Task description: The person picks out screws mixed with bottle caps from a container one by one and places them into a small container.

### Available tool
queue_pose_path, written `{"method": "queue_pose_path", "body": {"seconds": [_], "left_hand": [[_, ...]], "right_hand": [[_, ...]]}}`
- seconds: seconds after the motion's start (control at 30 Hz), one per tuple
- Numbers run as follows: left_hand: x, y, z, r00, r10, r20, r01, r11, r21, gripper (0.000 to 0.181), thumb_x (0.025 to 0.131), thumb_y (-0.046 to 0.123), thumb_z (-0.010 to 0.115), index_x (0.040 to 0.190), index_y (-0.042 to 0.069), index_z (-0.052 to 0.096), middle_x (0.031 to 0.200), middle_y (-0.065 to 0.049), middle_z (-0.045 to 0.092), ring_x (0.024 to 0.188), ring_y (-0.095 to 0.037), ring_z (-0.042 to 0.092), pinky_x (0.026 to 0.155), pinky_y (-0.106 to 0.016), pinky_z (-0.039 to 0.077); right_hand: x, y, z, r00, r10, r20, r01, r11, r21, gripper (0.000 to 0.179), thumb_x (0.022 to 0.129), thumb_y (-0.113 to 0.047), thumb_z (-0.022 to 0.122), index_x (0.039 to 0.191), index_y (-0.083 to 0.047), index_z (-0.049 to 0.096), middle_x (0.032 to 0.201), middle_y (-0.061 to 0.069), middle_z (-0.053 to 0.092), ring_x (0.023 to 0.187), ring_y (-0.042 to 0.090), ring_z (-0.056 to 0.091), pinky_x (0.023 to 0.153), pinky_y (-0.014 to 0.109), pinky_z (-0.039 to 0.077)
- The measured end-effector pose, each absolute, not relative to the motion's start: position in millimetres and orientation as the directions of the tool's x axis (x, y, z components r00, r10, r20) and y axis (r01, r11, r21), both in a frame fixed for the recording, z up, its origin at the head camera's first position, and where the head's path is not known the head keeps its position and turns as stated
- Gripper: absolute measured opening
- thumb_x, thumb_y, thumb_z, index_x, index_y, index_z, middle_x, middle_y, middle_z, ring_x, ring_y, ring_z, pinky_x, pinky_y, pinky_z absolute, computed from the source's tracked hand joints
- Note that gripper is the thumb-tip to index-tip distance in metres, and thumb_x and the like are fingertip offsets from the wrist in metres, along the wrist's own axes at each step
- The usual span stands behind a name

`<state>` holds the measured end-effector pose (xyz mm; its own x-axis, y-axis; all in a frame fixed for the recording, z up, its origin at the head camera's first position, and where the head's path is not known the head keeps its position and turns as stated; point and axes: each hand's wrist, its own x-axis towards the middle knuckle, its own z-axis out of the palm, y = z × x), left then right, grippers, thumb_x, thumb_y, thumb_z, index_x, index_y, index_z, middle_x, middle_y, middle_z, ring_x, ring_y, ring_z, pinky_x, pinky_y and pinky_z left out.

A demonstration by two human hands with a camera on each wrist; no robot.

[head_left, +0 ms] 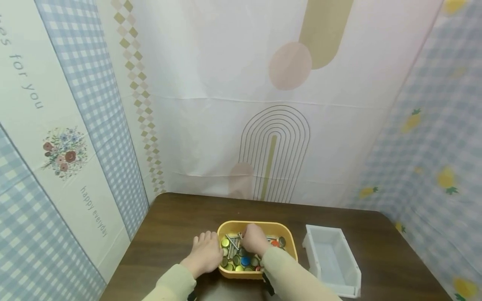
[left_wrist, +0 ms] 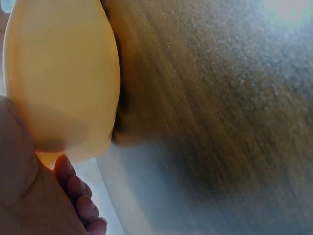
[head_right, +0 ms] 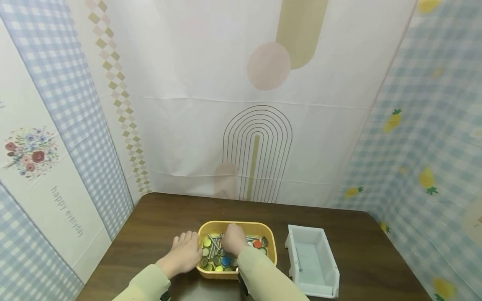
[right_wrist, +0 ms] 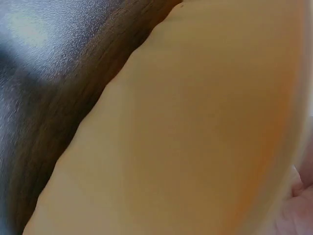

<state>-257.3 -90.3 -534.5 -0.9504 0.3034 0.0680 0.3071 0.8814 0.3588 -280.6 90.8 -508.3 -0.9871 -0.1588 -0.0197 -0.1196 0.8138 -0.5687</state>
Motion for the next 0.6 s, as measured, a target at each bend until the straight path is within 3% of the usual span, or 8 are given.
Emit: {"method": "queue_pose_path", "body": {"seconds": [0.27, 0.43, 0.5, 0.6], "left_hand": [[-256.0, -91.4, -531.2, -0.95, 0.309, 0.048, 0.305, 0.878, 0.369, 0.028, 0.088, 0.025, 0.056, 0.101, 0.002, 0.049, 0.087, -0.007, 0.039, 0.085, -0.027, 0.037, 0.079, -0.049, 0.029], [-256.6, -91.2, -531.9, -0.95, 0.309, 0.049, 0.305, 0.879, 0.366, 0.028, 0.088, 0.025, 0.056, 0.1, 0.001, 0.049, 0.086, -0.007, 0.039, 0.084, -0.027, 0.037, 0.079, -0.049, 0.029], [-256.7, -90.7, -531.7, -0.95, 0.307, 0.05, 0.304, 0.88, 0.364, 0.027, 0.088, 0.025, 0.055, 0.1, 0.001, 0.049, 0.086, -0.007, 0.039, 0.084, -0.027, 0.037, 0.079, -0.049, 0.029], [-256.5, -89.5, -532.3, -0.951, 0.306, 0.052, 0.303, 0.882, 0.361, 0.027, 0.088, 0.025, 0.055, 0.1, 0.001, 0.049, 0.086, -0.007, 0.039, 0.084, -0.027, 0.037, 0.079, -0.049, 0.029]], "right_hand": [[-271.5, 132.9, -484.9, -0.979, -0.179, -0.094, -0.066, 0.724, -0.687, 0.043, 0.08, 0.002, 0.055, 0.051, -0.019, 0.032, 0.044, -0.009, 0.023, 0.04, 0.007, 0.02, 0.04, 0.024, 0.021], [-269.8, 157.9, -479.6, -0.978, -0.142, -0.153, 0.03, 0.629, -0.776, 0.039, 0.084, 0.001, 0.056, 0.055, -0.017, 0.037, 0.047, -0.005, 0.031, 0.043, 0.01, 0.027, 0.043, 0.026, 0.03], [-269.4, 166.0, -479.3, -0.973, -0.135, -0.186, 0.075, 0.581, -0.81, 0.037, 0.086, -0.001, 0.058, 0.056, -0.015, 0.041, 0.05, -0.001, 0.04, 0.045, 0.011, 0.036, 0.047, 0.029, 0.038], [-265.5, 177.8, -475.9, -0.972, -0.129, -0.195, 0.097, 0.535, -0.839, 0.019, 0.088, -0.002, 0.062, 0.069, -0.003, 0.059, 0.067, 0.008, 0.057, 0.056, 0.015, 0.051, 0.058, 0.037, 0.049]]}}
